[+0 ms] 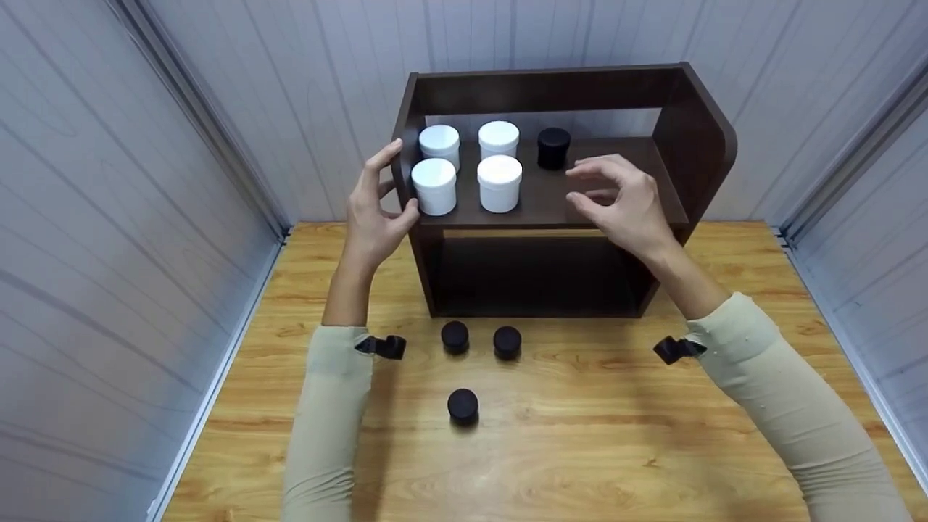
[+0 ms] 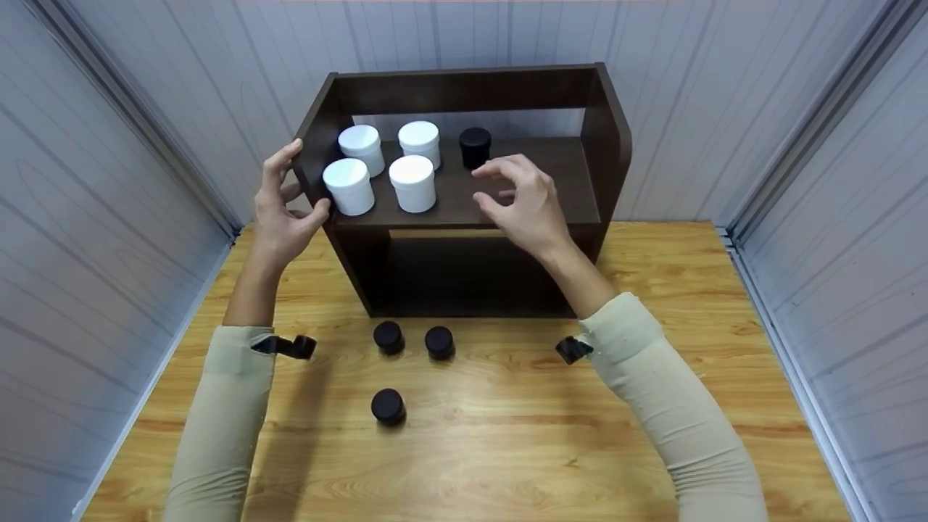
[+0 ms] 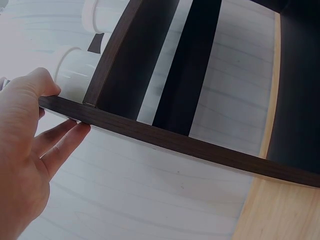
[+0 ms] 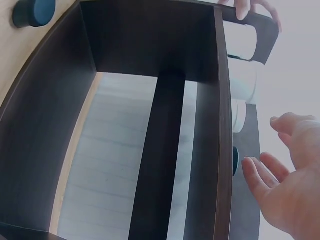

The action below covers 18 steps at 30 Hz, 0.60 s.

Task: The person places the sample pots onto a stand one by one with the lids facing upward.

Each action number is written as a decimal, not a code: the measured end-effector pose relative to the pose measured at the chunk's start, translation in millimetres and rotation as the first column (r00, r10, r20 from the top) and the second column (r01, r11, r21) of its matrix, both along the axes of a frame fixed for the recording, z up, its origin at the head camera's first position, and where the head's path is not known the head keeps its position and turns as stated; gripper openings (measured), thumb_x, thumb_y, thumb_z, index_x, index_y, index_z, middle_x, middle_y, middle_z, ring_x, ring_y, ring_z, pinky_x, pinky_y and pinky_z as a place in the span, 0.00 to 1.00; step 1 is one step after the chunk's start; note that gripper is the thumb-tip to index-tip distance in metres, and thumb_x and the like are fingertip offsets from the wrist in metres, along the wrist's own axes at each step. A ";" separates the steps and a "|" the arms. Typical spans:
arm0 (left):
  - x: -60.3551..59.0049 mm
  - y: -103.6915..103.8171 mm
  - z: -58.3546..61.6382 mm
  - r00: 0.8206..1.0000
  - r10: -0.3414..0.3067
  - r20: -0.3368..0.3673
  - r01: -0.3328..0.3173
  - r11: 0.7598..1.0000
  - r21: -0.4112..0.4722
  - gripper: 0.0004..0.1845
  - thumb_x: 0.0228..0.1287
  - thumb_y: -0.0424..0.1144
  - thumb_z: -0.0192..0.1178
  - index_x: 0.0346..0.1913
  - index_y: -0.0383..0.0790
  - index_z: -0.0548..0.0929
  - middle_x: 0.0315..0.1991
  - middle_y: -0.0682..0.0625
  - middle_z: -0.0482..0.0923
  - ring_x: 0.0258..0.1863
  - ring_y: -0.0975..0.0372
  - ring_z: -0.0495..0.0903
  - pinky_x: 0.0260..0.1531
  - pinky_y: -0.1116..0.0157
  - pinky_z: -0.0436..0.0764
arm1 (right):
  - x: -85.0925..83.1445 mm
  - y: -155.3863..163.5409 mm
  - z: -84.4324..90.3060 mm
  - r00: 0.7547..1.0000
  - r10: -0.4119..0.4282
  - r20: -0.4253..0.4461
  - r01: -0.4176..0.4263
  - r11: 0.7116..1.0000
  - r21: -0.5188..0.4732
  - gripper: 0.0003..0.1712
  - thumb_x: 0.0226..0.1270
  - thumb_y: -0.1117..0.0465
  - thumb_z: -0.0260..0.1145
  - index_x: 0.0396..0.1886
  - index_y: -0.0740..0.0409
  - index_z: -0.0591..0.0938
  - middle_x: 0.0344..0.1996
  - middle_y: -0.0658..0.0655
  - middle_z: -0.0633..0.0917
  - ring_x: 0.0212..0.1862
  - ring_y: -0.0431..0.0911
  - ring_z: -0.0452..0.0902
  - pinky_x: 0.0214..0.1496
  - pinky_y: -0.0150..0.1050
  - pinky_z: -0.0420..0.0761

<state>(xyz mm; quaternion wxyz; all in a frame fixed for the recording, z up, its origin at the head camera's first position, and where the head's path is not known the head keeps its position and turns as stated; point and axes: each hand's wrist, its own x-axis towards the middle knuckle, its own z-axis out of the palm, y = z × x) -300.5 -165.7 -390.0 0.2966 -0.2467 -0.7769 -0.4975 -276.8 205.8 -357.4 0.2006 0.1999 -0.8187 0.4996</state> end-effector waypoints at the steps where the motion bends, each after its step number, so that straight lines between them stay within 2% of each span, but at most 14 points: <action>1: 0.1 0.0 -0.2 1.000 0.000 0.000 0.000 1.000 0.000 0.38 0.68 0.24 0.64 0.81 0.32 0.71 0.84 0.35 0.71 0.82 0.48 0.74 0.74 0.49 0.88 | 1.7 -0.2 -0.7 1.000 0.002 -0.001 -0.002 1.000 0.006 0.16 0.71 0.72 0.76 0.57 0.66 0.92 0.64 0.69 0.88 0.61 0.29 0.82 0.57 0.23 0.90; 8: 1.4 0.3 -0.1 1.000 0.000 0.007 0.000 1.000 0.005 0.38 0.67 0.24 0.64 0.81 0.32 0.71 0.85 0.36 0.71 0.80 0.47 0.75 0.73 0.47 0.88 | 13.5 -3.3 -5.5 0.999 0.033 -0.003 -0.033 0.999 0.010 0.16 0.70 0.73 0.77 0.57 0.69 0.92 0.64 0.69 0.89 0.62 0.30 0.83 0.57 0.24 0.91; 14: 1.6 0.5 0.0 1.000 0.000 0.007 0.000 1.000 0.002 0.38 0.68 0.24 0.64 0.81 0.32 0.71 0.85 0.35 0.71 0.80 0.47 0.75 0.74 0.48 0.88 | 25.6 -9.1 -11.0 0.998 0.068 -0.019 -0.067 0.997 0.032 0.15 0.69 0.72 0.79 0.55 0.66 0.92 0.63 0.68 0.89 0.61 0.30 0.84 0.57 0.25 0.91; 18: 1.5 0.6 -0.1 1.000 0.003 0.007 -0.003 1.000 0.001 0.38 0.68 0.24 0.65 0.81 0.33 0.71 0.85 0.35 0.71 0.80 0.47 0.75 0.74 0.48 0.88 | 33.8 -13.6 -16.0 0.995 0.097 -0.023 -0.095 0.993 0.068 0.15 0.69 0.72 0.79 0.54 0.66 0.93 0.62 0.66 0.89 0.59 0.39 0.88 0.58 0.27 0.92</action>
